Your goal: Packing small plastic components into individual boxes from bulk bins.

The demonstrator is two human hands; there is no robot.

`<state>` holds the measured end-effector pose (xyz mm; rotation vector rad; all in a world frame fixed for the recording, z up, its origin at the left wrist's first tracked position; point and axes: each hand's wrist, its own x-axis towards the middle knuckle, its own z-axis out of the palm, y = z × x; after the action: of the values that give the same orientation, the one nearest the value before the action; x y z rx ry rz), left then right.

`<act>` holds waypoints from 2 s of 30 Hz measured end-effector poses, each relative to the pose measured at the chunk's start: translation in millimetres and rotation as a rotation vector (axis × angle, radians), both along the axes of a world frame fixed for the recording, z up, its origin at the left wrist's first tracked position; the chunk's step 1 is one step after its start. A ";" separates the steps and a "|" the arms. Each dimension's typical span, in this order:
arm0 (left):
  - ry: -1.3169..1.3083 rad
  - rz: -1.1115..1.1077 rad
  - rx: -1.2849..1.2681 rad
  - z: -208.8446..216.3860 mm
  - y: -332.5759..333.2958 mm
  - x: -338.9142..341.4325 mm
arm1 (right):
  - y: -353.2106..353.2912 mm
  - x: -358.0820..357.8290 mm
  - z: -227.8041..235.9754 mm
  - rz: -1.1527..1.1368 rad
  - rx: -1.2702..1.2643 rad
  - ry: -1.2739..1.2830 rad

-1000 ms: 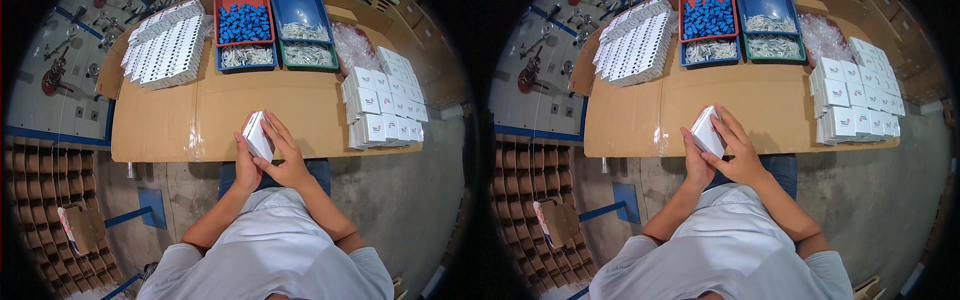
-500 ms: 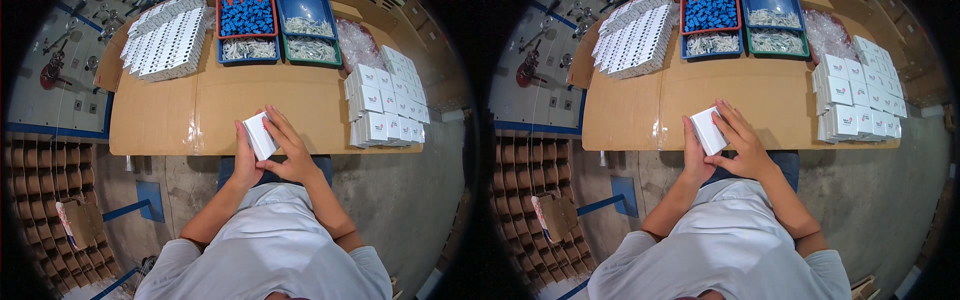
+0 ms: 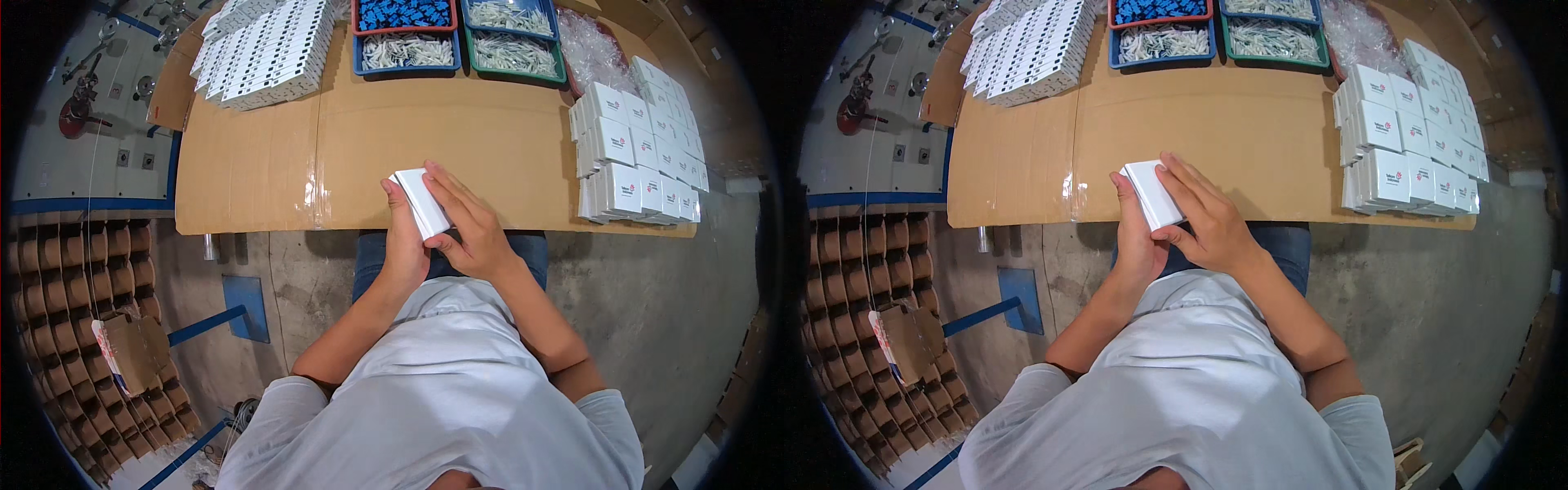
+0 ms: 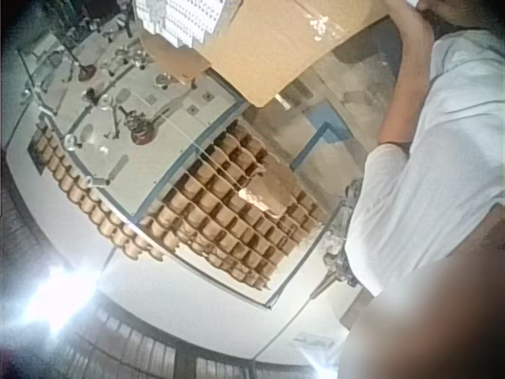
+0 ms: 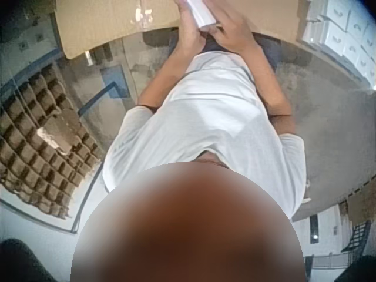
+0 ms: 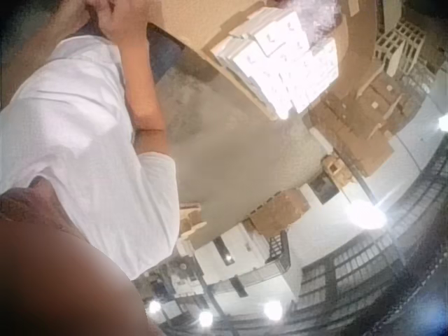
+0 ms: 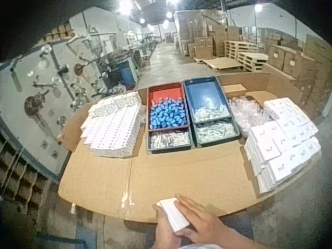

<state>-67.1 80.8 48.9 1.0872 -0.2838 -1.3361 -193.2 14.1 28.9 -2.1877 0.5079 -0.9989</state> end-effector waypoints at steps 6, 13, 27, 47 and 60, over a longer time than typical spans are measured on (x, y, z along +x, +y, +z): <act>0.022 0.028 0.034 -0.1 2.8 -3.7 | 4.2 -0.1 -5.2 0.001 0.002 0.000; -0.006 0.009 0.025 -5.6 -1.9 -1.1 | 4.5 2.8 -12.1 0.002 0.107 -0.057; -0.289 -0.083 -0.205 -16.9 -12.3 1.0 | -4.7 -10.8 -10.6 0.047 0.681 -0.236; 0.344 -0.216 0.019 -79.3 -16.0 14.0 | -24.1 -4.7 -42.9 -0.070 0.085 0.025; 0.371 -0.185 -0.015 -106.4 -27.5 9.4 | -29.5 -2.2 -72.4 -0.053 0.076 0.084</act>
<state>-57.7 53.2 -57.5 0.7943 -0.1196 -1.6681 -195.4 -15.4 -43.5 -2.1650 0.6356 -0.9032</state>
